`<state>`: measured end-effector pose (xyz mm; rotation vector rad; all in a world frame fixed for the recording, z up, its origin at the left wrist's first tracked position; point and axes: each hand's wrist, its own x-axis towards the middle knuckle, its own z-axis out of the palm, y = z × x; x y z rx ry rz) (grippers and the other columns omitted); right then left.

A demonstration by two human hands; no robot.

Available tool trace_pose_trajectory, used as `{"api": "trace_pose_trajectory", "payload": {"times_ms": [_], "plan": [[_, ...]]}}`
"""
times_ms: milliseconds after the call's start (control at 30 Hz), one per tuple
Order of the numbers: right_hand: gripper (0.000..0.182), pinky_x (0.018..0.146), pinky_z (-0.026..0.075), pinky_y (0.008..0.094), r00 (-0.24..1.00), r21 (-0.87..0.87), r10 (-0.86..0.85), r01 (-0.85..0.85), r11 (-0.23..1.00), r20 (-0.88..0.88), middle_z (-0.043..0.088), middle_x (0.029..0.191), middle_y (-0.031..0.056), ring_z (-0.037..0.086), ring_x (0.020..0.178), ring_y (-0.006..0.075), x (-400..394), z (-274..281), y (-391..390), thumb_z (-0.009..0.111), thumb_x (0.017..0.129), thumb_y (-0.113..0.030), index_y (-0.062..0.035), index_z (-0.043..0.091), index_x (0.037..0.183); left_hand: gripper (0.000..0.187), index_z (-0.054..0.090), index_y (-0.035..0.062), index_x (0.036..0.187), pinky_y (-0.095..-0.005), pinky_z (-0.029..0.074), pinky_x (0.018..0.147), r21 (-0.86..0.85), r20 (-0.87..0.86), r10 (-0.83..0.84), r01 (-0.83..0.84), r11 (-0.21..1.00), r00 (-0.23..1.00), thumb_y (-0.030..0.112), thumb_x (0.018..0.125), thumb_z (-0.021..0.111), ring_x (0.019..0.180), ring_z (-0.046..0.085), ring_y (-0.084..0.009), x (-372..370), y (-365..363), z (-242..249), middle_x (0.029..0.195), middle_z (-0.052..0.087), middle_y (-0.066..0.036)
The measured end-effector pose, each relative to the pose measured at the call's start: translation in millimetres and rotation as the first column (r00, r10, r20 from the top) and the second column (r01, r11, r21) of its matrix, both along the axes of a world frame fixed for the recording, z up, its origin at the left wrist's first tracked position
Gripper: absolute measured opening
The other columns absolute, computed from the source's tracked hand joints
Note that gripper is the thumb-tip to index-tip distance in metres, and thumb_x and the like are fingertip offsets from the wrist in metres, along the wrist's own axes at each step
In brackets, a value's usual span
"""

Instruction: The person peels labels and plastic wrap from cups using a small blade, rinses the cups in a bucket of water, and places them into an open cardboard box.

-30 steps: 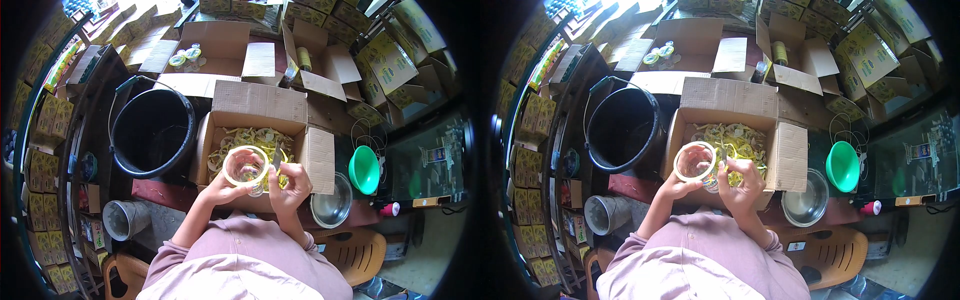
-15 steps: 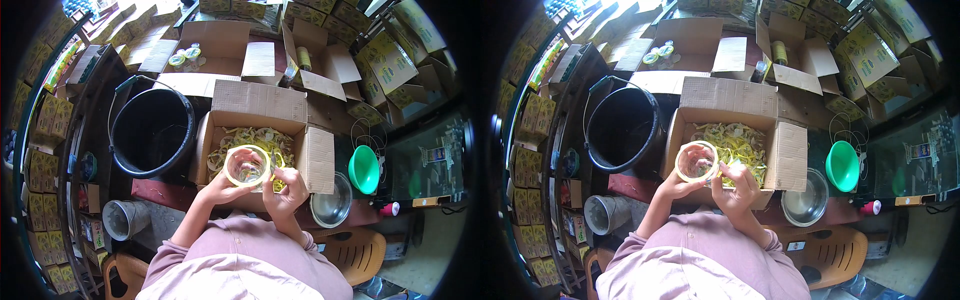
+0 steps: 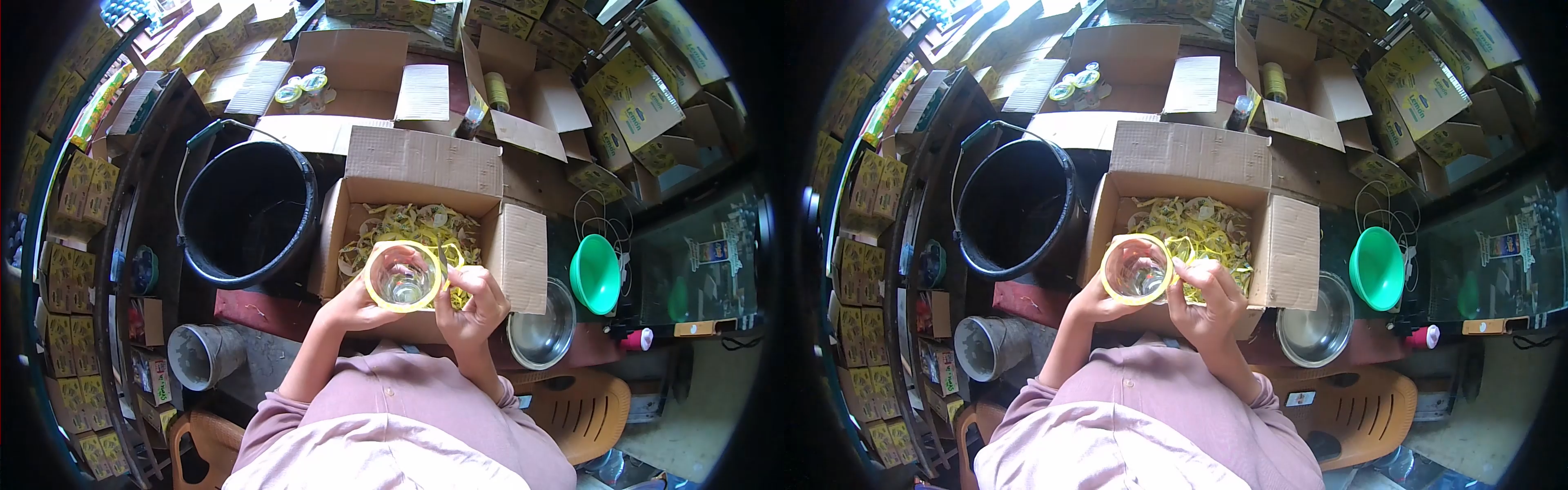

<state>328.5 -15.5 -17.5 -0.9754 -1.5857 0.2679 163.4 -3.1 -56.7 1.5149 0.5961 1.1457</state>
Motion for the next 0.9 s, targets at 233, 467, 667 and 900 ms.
{"api": "trace_pose_trajectory", "payload": {"times_ms": [233, 467, 667, 900], "plan": [[0.026, 0.057, 0.047, 0.0277, 1.0, 0.017, -0.024, 0.024, 1.0, 0.015, 0.058, 0.07, 0.0089, 0.058, 0.062, 0.0198, -2.0, -5.0, -2.6, 0.064, 0.06, 0.006, -0.0043, 0.063, 0.083, 0.069, 0.033, 0.005, 0.121, -0.0318, 0.038, 0.091, -0.068, 0.021, 0.026, -0.025, 0.997, 0.999, 0.003, 0.065, 0.072, 0.106, 0.046, -0.0173, -1.9, -0.8, -11.9, 0.115, 0.042, -0.009], [0.025, 0.058, 0.047, 0.0282, 1.0, -0.034, -0.014, 0.013, 0.999, -0.005, 0.059, 0.07, 0.009, 0.059, 0.063, 0.0206, 1.8, -5.5, -1.2, 0.064, 0.06, 0.006, -0.0043, 0.063, 0.083, 0.064, 0.037, 0.0011, 0.121, -0.0319, 0.039, 0.091, 0.027, -0.054, 0.006, -0.005, 1.0, 0.999, 0.008, 0.067, 0.071, 0.107, 0.045, -0.0199, -0.2, -0.6, 0.7, 0.114, 0.039, -0.01], [0.024, 0.059, 0.048, 0.0282, 0.999, -0.055, 0.031, -0.033, 0.998, -0.031, 0.059, 0.071, 0.0096, 0.06, 0.064, 0.021, 3.6, -4.9, -1.7, 0.063, 0.06, 0.006, -0.0033, 0.063, 0.082, 0.063, 0.038, 0.0013, 0.12, -0.0316, 0.038, 0.091, 0.009, -0.02, -0.002, 0.002, 1.0, 1.0, 0.009, 0.067, 0.07, 0.106, 0.046, -0.0204, -1.9, -0.9, 3.8, 0.112, 0.041, -0.01], [0.023, 0.058, 0.048, 0.0278, 0.999, -0.072, 0.034, -0.035, 0.997, -0.018, 0.059, 0.071, 0.0098, 0.06, 0.064, 0.0207, 5.6, -3.0, -1.6, 0.064, 0.061, 0.007, -0.0023, 0.062, 0.082, 0.063, 0.039, 0.0018, 0.12, -0.0318, 0.037, 0.091, -0.033, -0.017, -0.035, 0.035, 0.999, 0.999, 0.009, 0.065, 0.07, 0.106, 0.045, -0.0209, -3.0, 1.0, 2.5, 0.113, 0.041, -0.011]]}}
